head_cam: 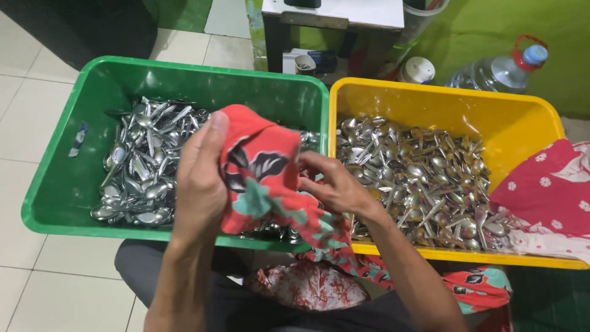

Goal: Polishing metal spoons with a cloth and moving them from one bin to another.

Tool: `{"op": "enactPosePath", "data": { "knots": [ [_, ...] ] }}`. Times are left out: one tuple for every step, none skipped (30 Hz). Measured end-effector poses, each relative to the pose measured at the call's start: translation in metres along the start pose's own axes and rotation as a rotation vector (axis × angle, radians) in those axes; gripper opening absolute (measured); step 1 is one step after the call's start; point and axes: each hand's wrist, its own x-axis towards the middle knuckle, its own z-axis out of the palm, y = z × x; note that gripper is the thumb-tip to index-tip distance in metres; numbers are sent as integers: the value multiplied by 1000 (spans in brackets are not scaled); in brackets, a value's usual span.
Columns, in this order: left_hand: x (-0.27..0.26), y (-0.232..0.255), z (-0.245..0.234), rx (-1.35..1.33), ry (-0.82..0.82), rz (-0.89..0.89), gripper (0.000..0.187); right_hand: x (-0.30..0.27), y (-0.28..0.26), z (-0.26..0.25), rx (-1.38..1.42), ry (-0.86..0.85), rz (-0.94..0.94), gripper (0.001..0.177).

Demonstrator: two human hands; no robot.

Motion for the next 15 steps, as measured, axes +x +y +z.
{"op": "enactPosePath", "data": {
  "knots": [
    [1,4,-5,1,0,4,36,1,-9,-2,0,-1,-4,35],
    [2,7,-10,-35,-52,-30,32,2,-18,-3,-44,16,5,22],
    [2,11,-15,-73,-102,-67,28,2,-26,-4,-88,32,17,13],
    [5,15,-17,-73,-101,-65,28,0,-39,-3,-88,30,15,13],
    [8,18,-18,-58,-131,-91,26,-3,-51,-3,-99,121,3,11],
    [12,22,-20,-44,-162,-117,25,-6,-64,-3,-109,213,-9,11],
    [12,27,-16,-44,-163,-119,25,-8,-55,-2,-108,214,-7,11],
    [13,32,-11,-46,-191,-124,25,-10,-46,-1,49,16,17,24],
    [13,36,-5,-52,-222,-133,26,-14,-37,-1,204,-177,48,42],
    [16,33,4,-56,-225,-140,26,-19,-27,-3,204,-172,55,42],
    [19,32,11,-53,-260,-113,29,-19,-23,-7,260,-164,47,43],
    [22,31,19,-50,-294,-86,35,-17,-21,-5,317,-156,39,43],
    [31,26,21,-46,-286,-81,35,-15,-18,-4,378,-153,31,44],
    [41,21,23,-93,-338,-80,35,-13,-14,-4,440,-149,22,45],
    [50,14,26,-144,-396,-85,36,-14,-11,-4,500,-139,19,45]
  ]
}}
